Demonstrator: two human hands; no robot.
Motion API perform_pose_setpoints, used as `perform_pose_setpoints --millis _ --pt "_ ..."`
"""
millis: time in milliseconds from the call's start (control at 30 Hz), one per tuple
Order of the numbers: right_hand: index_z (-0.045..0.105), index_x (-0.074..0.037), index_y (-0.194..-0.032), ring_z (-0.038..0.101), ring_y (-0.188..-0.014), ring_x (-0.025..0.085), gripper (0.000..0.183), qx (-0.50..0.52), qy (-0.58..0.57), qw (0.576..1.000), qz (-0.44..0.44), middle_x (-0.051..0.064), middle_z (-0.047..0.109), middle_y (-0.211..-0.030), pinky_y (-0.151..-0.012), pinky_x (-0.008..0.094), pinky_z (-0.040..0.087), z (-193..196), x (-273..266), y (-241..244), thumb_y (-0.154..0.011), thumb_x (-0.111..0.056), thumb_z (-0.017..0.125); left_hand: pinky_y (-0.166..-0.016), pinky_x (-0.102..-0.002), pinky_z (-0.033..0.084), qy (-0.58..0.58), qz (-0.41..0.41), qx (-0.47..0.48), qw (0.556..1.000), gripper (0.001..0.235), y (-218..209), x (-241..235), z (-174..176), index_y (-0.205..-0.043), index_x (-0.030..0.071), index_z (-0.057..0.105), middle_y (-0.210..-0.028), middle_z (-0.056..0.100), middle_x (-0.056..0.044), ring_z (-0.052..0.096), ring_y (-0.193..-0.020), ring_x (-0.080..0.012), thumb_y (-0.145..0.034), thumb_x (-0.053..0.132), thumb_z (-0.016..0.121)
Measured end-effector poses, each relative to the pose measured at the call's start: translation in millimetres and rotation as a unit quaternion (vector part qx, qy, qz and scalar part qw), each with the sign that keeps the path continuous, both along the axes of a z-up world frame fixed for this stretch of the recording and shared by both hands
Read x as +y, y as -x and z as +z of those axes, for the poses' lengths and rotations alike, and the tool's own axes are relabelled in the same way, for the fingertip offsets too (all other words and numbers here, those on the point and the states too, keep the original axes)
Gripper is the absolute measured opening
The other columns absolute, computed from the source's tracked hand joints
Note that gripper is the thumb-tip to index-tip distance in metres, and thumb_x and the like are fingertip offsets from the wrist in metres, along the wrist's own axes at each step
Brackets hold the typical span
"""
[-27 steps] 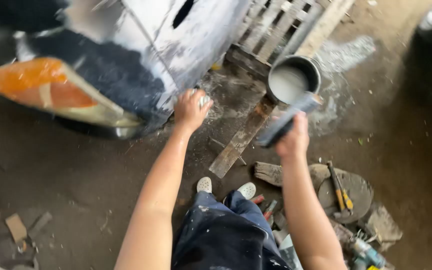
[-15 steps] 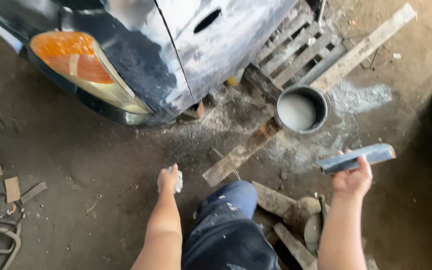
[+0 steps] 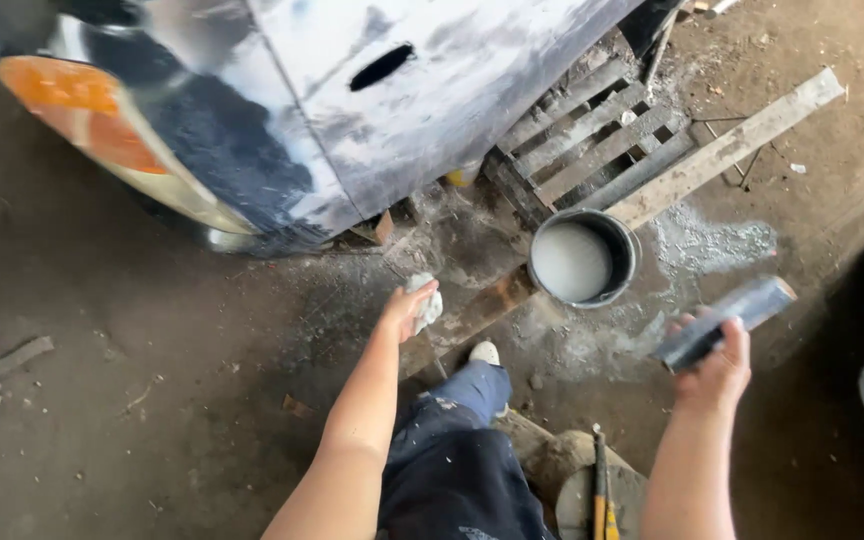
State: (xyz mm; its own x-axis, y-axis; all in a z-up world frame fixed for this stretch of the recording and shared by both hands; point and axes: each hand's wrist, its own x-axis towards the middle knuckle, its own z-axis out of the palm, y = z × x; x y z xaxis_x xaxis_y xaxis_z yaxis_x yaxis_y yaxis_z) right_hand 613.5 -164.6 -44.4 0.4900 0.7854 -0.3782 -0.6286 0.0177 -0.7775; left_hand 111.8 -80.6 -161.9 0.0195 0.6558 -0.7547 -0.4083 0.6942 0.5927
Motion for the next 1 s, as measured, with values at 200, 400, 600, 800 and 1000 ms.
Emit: perform_pose_setpoints --millis 200,400,600,800,1000 --pt "0.057 -0.011 -0.127 0.072 -0.090 0.027 0.032 -0.004 0.056 0.996 0.074 0.010 0.068 -0.106 -0.075 0.047 0.061 66 92 15 -0.097 -0.021 0.061 -0.056 -0.040 0.057 -0.027 -0.080 0.071 0.994 0.043 -83 48 47 -0.118 0.010 0.062 -0.096 0.073 -0.008 0.072 -0.075 -0.0212 -0.079 0.006 0.079" --pt "0.058 -0.010 -0.135 0.068 -0.086 0.022 0.036 -0.067 0.052 0.994 0.075 0.009 0.066 -0.102 -0.074 0.041 0.062 102 142 -35 -0.101 -0.019 0.064 -0.047 -0.033 0.050 -0.015 -0.108 0.080 0.991 0.043 -154 82 55 -0.123 0.011 0.061 -0.096 0.071 -0.006 0.067 -0.068 -0.0160 -0.085 0.021 0.079" --pt "0.059 -0.009 -0.130 0.067 -0.083 0.021 0.032 -0.073 0.087 0.988 0.102 0.007 0.065 -0.097 -0.069 0.041 0.062 93 165 -75 -0.100 -0.019 0.064 -0.044 -0.033 0.045 -0.007 -0.104 0.112 0.988 0.046 -214 83 21 -0.122 0.008 0.061 -0.095 0.070 -0.004 0.065 -0.065 -0.0144 -0.087 0.030 0.081" --pt "0.060 -0.008 -0.126 0.067 -0.078 0.021 0.029 -0.073 0.107 0.974 0.187 0.007 0.064 -0.092 -0.066 0.041 0.060 57 223 -118 -0.100 -0.019 0.065 -0.044 -0.035 0.043 0.034 -0.067 0.129 0.989 0.046 -252 73 20 -0.124 0.009 0.063 -0.094 0.070 -0.007 0.062 -0.063 -0.0166 -0.098 0.047 0.064" --pt "0.057 -0.006 -0.117 0.067 -0.075 0.023 0.021 -0.065 0.100 0.926 0.359 0.009 0.065 -0.089 -0.064 0.042 0.060 -8 292 -142 -0.102 -0.020 0.062 -0.058 -0.039 0.053 0.046 0.061 0.050 0.996 0.053 -331 67 1 -0.140 0.022 0.048 -0.111 0.069 -0.002 0.068 -0.084 -0.0166 -0.099 0.055 0.046"
